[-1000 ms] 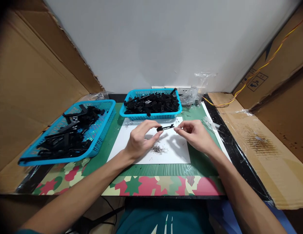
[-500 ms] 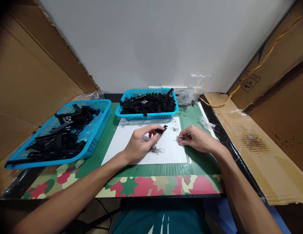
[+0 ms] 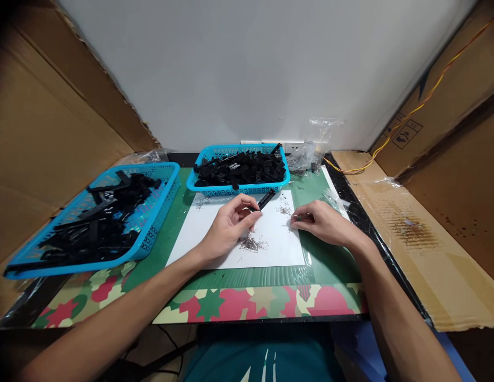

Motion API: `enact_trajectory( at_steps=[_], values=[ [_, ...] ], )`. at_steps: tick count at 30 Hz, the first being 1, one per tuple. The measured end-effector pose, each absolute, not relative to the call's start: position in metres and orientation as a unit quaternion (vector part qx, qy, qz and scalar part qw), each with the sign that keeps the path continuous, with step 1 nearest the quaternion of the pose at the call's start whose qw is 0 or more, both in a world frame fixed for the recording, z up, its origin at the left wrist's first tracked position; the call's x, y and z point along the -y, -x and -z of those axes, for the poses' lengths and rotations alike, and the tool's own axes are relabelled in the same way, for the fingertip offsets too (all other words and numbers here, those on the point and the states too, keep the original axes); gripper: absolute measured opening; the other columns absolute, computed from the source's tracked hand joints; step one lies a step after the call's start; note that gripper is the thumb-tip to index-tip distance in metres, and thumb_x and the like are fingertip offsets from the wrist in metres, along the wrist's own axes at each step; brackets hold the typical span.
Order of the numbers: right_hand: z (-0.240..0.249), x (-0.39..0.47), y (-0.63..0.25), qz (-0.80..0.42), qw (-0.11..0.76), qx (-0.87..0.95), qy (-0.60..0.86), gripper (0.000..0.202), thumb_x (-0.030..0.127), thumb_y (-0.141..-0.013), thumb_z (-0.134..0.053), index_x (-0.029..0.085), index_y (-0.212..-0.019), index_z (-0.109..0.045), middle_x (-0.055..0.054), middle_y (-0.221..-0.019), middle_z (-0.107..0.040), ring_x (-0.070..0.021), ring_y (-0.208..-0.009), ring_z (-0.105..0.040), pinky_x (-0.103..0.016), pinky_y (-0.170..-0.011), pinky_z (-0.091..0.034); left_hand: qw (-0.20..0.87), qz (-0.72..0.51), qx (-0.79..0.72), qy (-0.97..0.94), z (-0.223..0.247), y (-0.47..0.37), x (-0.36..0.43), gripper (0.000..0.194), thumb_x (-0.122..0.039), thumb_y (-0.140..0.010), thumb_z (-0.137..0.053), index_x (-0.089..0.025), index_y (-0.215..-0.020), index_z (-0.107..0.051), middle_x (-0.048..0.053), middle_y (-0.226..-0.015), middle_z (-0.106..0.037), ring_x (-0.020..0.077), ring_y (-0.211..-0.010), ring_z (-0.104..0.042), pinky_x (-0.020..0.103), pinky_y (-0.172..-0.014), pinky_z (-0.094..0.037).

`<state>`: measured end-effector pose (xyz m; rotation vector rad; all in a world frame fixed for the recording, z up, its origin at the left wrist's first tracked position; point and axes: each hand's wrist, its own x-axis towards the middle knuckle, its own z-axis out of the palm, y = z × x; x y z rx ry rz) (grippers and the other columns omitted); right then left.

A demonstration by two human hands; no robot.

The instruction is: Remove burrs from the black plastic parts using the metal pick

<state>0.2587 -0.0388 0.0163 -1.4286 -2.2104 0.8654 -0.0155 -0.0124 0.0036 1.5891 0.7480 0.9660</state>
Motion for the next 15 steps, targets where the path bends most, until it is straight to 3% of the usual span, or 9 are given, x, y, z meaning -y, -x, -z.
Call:
enact_trajectory(
  at_steps=[2, 5, 10, 15],
  values=[
    [-0.0139, 0.038, -0.2594, -0.31, 0.176, 0.783, 0.51, 0.029, 0.045, -0.097, -0.069, 0.019, -0.091, -0.081, 0.004, -0.06, -0.05, -0.012, -0.057, -0.038, -0.027, -0.056, -0.03, 0.532, -0.393, -0.317, -0.68, -0.0045, 0.0164, 0.0127, 0.025, -0.042, -0.1, -0.068, -0.02, -0.111, -0.073, 0.002, -0.088, -0.062, 0.0096, -0.065, -0.055, 0.023, -0.054, -0.045],
    [-0.0111, 0.0375, -0.2583, -0.327, 0.165, 0.773, 0.518, 0.024, 0.041, -0.094, -0.072, 0.019, -0.091, -0.08, 0.006, -0.059, -0.044, -0.0118, -0.057, -0.035, -0.027, -0.057, -0.029, 0.521, -0.393, -0.302, -0.695, -0.0053, 0.0166, 0.0135, 0.026, -0.04, -0.1, -0.068, -0.021, -0.113, -0.081, 0.005, -0.097, -0.062, 0.009, -0.067, -0.054, 0.024, -0.054, -0.044],
    [-0.012, 0.0385, -0.2547, -0.354, 0.146, 0.771, 0.509, 0.022, 0.033, -0.097, -0.064, 0.019, -0.082, -0.07, 0.004, -0.066, -0.05, -0.0126, -0.062, -0.039, -0.027, -0.06, -0.033, 0.501, -0.379, -0.3, -0.718, -0.0053, 0.0157, 0.0141, 0.023, -0.036, -0.099, -0.069, -0.024, -0.113, -0.084, 0.004, -0.094, -0.058, 0.0095, -0.069, -0.051, 0.023, -0.053, -0.044],
    [-0.0128, 0.0404, -0.2535, -0.356, 0.131, 0.768, 0.516, 0.019, 0.032, -0.1, -0.059, 0.021, -0.088, -0.068, 0.003, -0.072, -0.058, -0.0137, -0.066, -0.046, -0.027, -0.062, -0.035, 0.505, -0.361, -0.307, -0.722, -0.0065, 0.0157, 0.015, 0.022, -0.036, -0.1, -0.068, -0.023, -0.109, -0.082, 0.004, -0.098, -0.062, 0.0093, -0.069, -0.054, 0.024, -0.055, -0.046]
  ],
)
